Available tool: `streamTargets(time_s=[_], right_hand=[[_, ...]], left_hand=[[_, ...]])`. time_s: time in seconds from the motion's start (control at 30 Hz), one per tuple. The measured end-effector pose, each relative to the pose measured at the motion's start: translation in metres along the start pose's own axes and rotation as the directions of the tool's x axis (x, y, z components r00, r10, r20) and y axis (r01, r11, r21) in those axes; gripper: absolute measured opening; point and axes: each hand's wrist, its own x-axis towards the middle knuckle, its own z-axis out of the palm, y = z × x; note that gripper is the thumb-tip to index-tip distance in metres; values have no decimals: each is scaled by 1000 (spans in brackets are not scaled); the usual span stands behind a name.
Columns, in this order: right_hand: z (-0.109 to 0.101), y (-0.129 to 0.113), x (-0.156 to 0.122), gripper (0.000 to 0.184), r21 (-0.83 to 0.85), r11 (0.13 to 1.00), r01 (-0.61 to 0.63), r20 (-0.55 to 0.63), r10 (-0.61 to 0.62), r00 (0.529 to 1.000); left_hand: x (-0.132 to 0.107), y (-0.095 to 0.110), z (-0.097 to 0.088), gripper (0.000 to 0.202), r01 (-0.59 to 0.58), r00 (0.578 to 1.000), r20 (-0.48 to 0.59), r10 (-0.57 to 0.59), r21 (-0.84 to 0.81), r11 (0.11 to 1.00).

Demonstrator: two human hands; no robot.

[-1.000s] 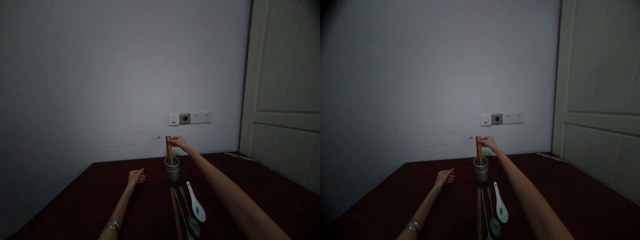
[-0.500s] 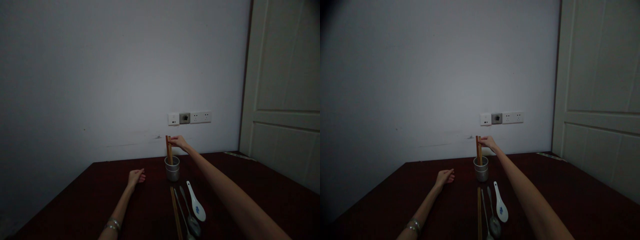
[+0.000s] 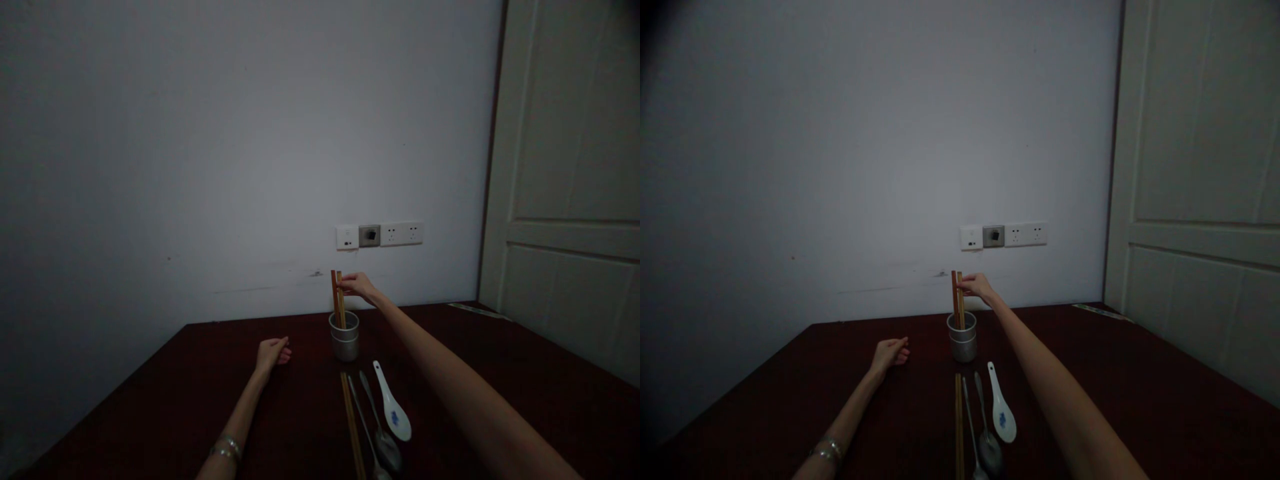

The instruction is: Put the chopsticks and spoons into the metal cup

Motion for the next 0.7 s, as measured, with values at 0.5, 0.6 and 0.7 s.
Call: streamTargets(time_s=[0.5, 0.6, 0.7], right_hand=[[-23, 8, -7, 27, 10, 999, -49, 72, 48, 996], [-44, 24, -13, 24, 5, 996, -91, 15, 91, 996], [-70, 49, -27, 18, -127, 976, -174, -126, 159, 979]], left_hand=[[-6, 5, 2, 26, -4, 1000, -24, 5, 70, 998], [-10, 9, 3, 28, -6, 999, -41, 10, 92, 996], [-12, 10, 4, 28, 1, 999, -54, 6, 119, 993]])
